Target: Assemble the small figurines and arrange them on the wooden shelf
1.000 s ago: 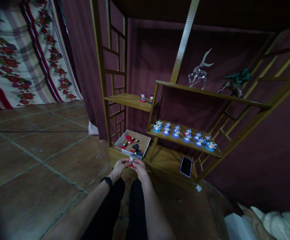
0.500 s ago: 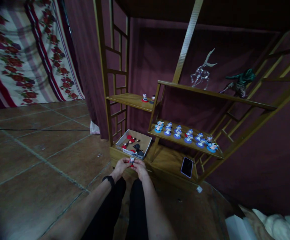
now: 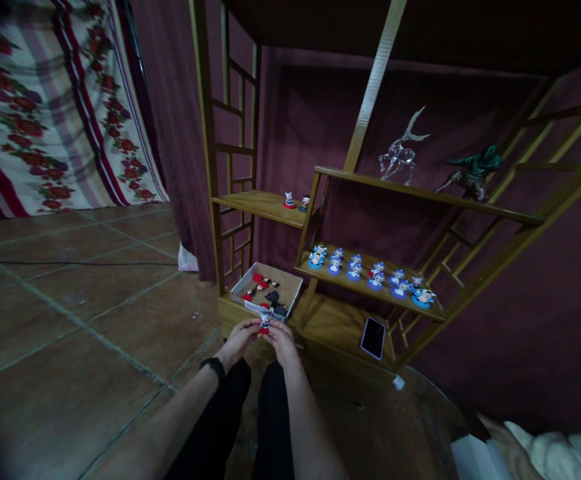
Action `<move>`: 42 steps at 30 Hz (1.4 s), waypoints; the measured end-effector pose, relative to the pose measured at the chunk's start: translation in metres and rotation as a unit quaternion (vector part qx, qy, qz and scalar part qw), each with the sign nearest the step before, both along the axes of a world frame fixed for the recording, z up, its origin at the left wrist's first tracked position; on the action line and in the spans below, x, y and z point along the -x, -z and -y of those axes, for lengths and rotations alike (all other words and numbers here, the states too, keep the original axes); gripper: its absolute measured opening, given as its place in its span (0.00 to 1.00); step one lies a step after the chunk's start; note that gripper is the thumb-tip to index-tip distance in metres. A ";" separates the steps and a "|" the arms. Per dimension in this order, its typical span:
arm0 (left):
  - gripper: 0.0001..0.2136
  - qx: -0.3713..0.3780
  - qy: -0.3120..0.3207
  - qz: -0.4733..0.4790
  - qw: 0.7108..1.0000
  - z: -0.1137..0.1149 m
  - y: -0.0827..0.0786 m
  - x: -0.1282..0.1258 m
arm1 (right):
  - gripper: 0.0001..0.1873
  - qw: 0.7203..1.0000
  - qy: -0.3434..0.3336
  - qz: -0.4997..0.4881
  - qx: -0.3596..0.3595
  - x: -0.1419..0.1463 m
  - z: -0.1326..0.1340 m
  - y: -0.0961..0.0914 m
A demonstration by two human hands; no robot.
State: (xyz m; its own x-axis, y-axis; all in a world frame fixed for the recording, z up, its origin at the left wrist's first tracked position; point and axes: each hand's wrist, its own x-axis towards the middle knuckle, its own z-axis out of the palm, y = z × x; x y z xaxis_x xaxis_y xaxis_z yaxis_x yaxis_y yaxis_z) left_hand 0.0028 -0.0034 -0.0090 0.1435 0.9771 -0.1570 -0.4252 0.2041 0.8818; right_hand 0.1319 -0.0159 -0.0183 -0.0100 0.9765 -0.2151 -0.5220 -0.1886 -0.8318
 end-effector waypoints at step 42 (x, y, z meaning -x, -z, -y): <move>0.21 -0.038 0.018 -0.035 0.999 -0.001 0.000 0.000 | 0.17 1.000 -0.011 -0.027 0.002 0.001 0.002 -0.006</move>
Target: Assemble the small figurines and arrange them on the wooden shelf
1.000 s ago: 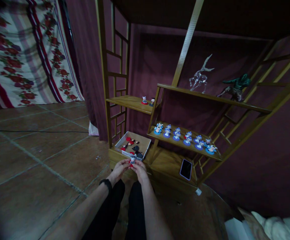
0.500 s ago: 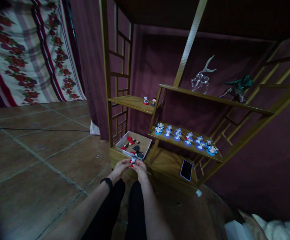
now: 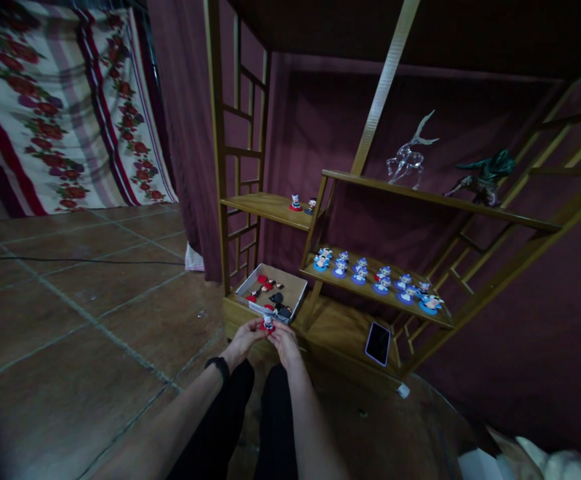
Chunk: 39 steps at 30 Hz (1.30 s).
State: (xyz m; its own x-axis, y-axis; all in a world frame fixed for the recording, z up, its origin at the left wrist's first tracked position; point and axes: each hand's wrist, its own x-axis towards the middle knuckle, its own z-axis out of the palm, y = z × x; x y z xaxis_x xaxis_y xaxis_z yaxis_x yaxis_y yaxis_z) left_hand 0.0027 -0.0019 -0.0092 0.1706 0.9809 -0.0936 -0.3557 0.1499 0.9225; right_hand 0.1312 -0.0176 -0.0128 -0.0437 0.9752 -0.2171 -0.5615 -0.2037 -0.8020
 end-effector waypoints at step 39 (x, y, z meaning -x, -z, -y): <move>0.20 -0.072 -0.027 -0.069 0.995 0.004 0.005 -0.014 | 0.19 0.999 0.012 0.031 -0.016 -0.005 0.005 -0.004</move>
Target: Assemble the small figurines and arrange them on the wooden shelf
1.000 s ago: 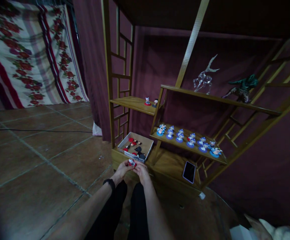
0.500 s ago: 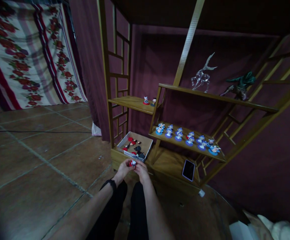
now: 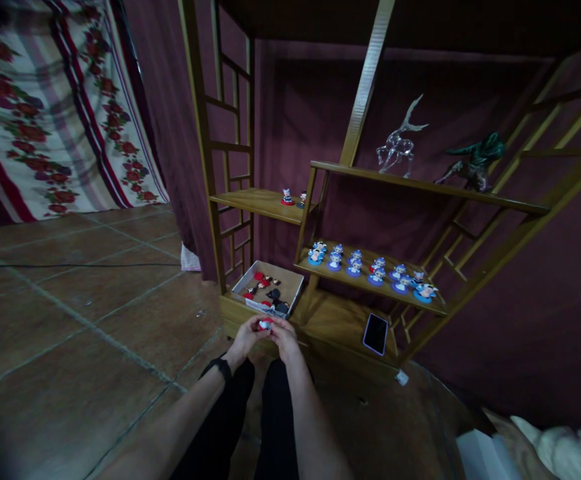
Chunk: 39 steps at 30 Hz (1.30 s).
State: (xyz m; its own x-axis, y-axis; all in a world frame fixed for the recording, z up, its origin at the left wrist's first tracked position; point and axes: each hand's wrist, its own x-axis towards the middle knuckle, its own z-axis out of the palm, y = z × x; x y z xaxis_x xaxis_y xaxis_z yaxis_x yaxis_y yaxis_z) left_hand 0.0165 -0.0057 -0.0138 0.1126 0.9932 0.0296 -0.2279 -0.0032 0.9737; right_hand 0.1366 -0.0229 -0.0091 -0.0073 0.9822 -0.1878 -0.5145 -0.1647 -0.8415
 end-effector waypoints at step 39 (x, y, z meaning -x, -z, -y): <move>0.17 -0.005 -0.007 -0.075 0.997 0.002 -0.002 -0.002 | 0.17 1.000 -0.010 0.002 -0.022 0.003 0.000 -0.002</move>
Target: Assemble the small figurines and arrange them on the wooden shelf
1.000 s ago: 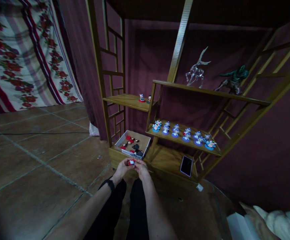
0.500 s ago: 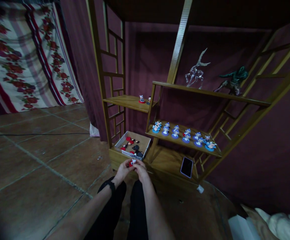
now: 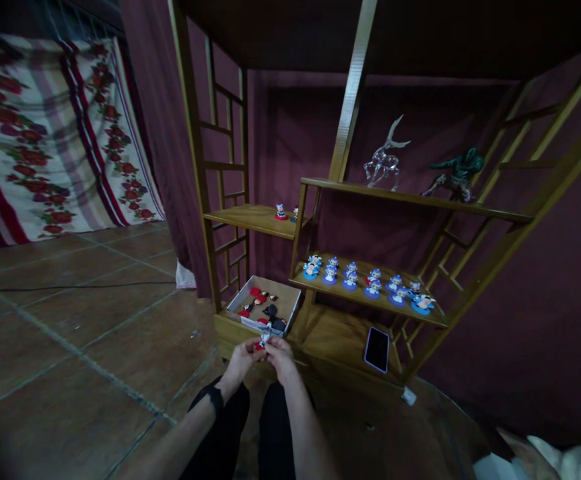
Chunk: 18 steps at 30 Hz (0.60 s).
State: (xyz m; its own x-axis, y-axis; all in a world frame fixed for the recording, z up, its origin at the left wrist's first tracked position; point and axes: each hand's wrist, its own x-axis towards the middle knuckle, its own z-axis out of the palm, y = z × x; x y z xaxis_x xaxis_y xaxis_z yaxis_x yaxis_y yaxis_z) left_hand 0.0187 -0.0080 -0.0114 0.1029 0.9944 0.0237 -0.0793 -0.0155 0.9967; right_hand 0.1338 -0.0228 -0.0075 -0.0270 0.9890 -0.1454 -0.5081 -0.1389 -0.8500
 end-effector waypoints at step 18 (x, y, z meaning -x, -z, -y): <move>0.20 0.004 -0.071 -0.008 0.997 -0.006 -0.020 0.017 | 0.22 0.999 0.014 -0.027 0.013 0.003 0.004 -0.003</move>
State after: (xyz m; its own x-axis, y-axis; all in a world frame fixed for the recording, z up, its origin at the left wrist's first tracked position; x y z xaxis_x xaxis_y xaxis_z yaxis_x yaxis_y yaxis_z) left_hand 0.0017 -0.0023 0.0081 -0.0394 0.9991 0.0144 -0.0605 -0.0167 0.9980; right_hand 0.1309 -0.0264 -0.0050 -0.0073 0.9854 -0.1703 -0.5567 -0.1455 -0.8179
